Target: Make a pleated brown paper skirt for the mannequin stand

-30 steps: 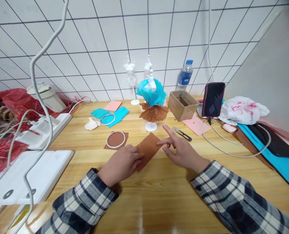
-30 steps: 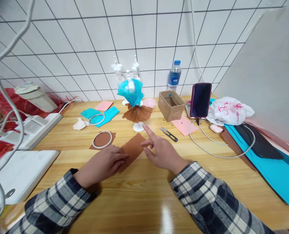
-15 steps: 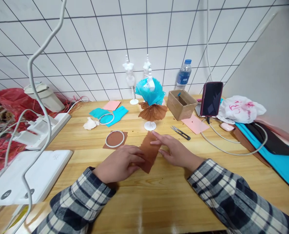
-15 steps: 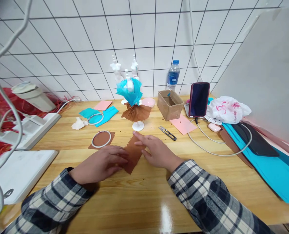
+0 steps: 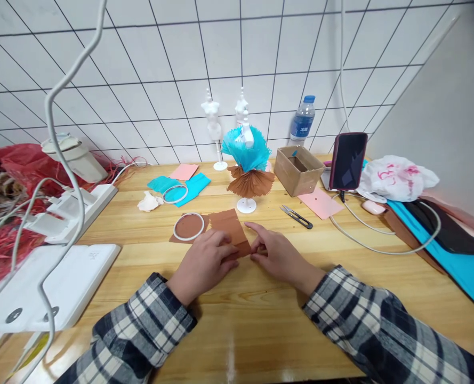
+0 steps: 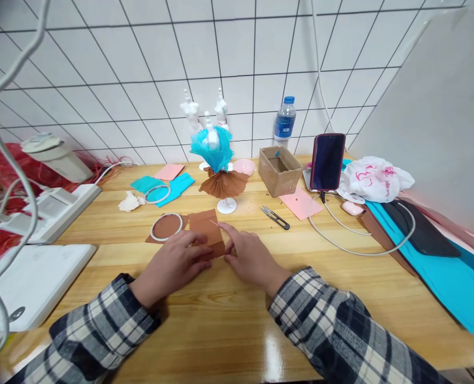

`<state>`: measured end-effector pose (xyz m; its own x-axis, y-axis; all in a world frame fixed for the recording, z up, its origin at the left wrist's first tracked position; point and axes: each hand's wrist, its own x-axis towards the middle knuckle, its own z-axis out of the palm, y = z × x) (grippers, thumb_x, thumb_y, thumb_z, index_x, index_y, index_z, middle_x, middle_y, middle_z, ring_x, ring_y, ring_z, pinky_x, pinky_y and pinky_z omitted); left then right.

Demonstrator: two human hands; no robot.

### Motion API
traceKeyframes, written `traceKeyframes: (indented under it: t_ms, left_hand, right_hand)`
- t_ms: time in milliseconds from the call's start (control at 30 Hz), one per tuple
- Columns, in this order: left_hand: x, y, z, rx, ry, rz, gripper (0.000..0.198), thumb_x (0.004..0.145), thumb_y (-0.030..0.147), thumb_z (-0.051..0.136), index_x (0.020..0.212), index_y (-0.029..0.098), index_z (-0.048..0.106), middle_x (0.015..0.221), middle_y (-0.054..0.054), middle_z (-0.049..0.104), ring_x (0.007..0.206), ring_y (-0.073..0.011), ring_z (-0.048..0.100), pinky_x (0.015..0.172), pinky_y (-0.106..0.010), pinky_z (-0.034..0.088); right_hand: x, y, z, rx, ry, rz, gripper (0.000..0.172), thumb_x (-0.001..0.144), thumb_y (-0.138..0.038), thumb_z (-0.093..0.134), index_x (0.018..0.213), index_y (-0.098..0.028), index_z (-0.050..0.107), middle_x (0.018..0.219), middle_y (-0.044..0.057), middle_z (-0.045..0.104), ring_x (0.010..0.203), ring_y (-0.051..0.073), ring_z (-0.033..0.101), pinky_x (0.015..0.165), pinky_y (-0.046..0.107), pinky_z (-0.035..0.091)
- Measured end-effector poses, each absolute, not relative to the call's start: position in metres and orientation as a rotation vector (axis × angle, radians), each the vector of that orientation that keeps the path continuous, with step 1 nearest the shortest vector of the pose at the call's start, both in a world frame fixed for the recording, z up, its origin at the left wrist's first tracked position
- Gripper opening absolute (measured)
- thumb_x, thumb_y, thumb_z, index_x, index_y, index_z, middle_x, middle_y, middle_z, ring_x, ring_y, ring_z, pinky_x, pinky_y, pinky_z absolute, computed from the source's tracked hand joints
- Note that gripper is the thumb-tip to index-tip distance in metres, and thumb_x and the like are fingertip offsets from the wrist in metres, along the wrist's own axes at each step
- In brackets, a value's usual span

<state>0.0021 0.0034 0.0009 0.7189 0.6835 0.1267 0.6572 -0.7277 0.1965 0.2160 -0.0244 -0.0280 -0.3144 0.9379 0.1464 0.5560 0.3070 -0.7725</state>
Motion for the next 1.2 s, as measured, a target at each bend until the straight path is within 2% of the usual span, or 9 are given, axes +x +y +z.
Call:
traceKeyframes:
  t_ms: [133, 200, 300, 500, 633, 733, 833, 1000, 1200]
  left_hand:
    - [0.008, -0.002, -0.001, 2.779, 1.082, 0.176, 0.023, 0.092, 0.031, 0.051, 0.09, 0.024, 0.073, 0.084, -0.005, 0.065, 0.084, -0.0213, 0.059, 0.074, -0.035, 0.045]
    - [0.01, -0.004, -0.002, 2.768, 1.078, 0.157, 0.025, 0.093, 0.027, 0.048, 0.093, 0.025, 0.073, 0.081, -0.004, 0.066, 0.08, -0.0203, 0.06, 0.07, -0.034, 0.044]
    - [0.012, -0.004, -0.003, 2.76, 1.061, 0.193, 0.025, 0.094, 0.026, 0.047, 0.098, 0.027, 0.072, 0.082, -0.004, 0.067, 0.078, -0.0193, 0.061, 0.068, -0.032, 0.043]
    - [0.013, -0.004, -0.002, 2.695, 1.122, 0.232, 0.023, 0.093, 0.029, 0.05, 0.096, 0.023, 0.072, 0.084, -0.005, 0.069, 0.081, -0.0203, 0.062, 0.072, -0.033, 0.045]
    - [0.015, -0.006, -0.004, 2.713, 1.18, 0.192, 0.026, 0.094, 0.028, 0.047, 0.096, 0.024, 0.072, 0.078, -0.006, 0.067, 0.078, -0.0206, 0.062, 0.07, -0.033, 0.044]
    - [0.015, -0.006, -0.005, 2.742, 1.193, 0.234, 0.025, 0.094, 0.029, 0.048, 0.097, 0.024, 0.072, 0.083, -0.006, 0.065, 0.08, -0.0196, 0.06, 0.071, -0.033, 0.043]
    - [0.015, -0.007, -0.006, 2.736, 1.202, 0.258, 0.026, 0.095, 0.029, 0.047, 0.097, 0.025, 0.073, 0.084, -0.006, 0.064, 0.081, -0.0187, 0.059, 0.073, -0.032, 0.043]
    - [0.014, -0.007, -0.002, 2.712, 1.21, 0.187, 0.025, 0.095, 0.027, 0.047, 0.095, 0.024, 0.072, 0.081, -0.004, 0.068, 0.079, -0.0185, 0.061, 0.069, -0.031, 0.042]
    - [0.015, -0.006, 0.0, 2.709, 1.215, 0.162, 0.026, 0.095, 0.028, 0.045, 0.097, 0.023, 0.071, 0.084, -0.004, 0.07, 0.078, -0.0189, 0.063, 0.069, -0.031, 0.043]
  right_hand:
    - [0.215, -0.025, -0.027, -1.331, -1.969, 0.79, 0.077, 0.073, -0.003, 0.063, 0.142, -0.026, 0.037, 0.086, -0.001, 0.067, 0.079, 0.018, 0.06, 0.079, 0.034, 0.046]
    - [0.212, -0.027, -0.026, -1.297, -1.966, 0.743, 0.072, 0.074, -0.003, 0.062, 0.139, -0.025, 0.04, 0.092, 0.0, 0.067, 0.085, 0.018, 0.059, 0.083, 0.034, 0.045]
    - [0.208, -0.028, -0.026, -1.311, -1.97, 0.731, 0.069, 0.074, -0.002, 0.062, 0.136, -0.024, 0.043, 0.091, 0.0, 0.068, 0.085, 0.018, 0.059, 0.083, 0.034, 0.044]
    - [0.205, -0.028, -0.029, -1.418, -1.935, 0.761, 0.067, 0.075, -0.002, 0.063, 0.136, -0.024, 0.044, 0.084, -0.001, 0.066, 0.079, 0.017, 0.059, 0.078, 0.032, 0.044]
    - [0.204, -0.029, -0.03, -1.368, -1.939, 0.724, 0.065, 0.076, -0.002, 0.062, 0.135, -0.023, 0.044, 0.091, 0.001, 0.066, 0.083, 0.017, 0.058, 0.08, 0.033, 0.045]
    - [0.203, -0.029, -0.032, -1.32, -1.955, 0.696, 0.06, 0.077, -0.003, 0.06, 0.132, -0.023, 0.046, 0.094, 0.001, 0.067, 0.086, 0.018, 0.058, 0.082, 0.034, 0.044]
    - [0.202, -0.029, -0.034, -1.339, -1.944, 0.714, 0.062, 0.076, -0.001, 0.06, 0.132, -0.023, 0.044, 0.09, 0.0, 0.067, 0.085, 0.018, 0.059, 0.082, 0.034, 0.044]
    - [0.202, -0.029, -0.034, -1.3, -1.862, 0.727, 0.065, 0.073, -0.01, 0.069, 0.131, -0.023, 0.042, 0.1, 0.001, 0.067, 0.087, 0.018, 0.06, 0.083, 0.033, 0.045]
    - [0.203, -0.027, -0.034, -1.358, -1.91, 0.735, 0.056, 0.075, -0.007, 0.067, 0.124, -0.023, 0.047, 0.091, -0.001, 0.069, 0.087, 0.018, 0.06, 0.084, 0.034, 0.043]
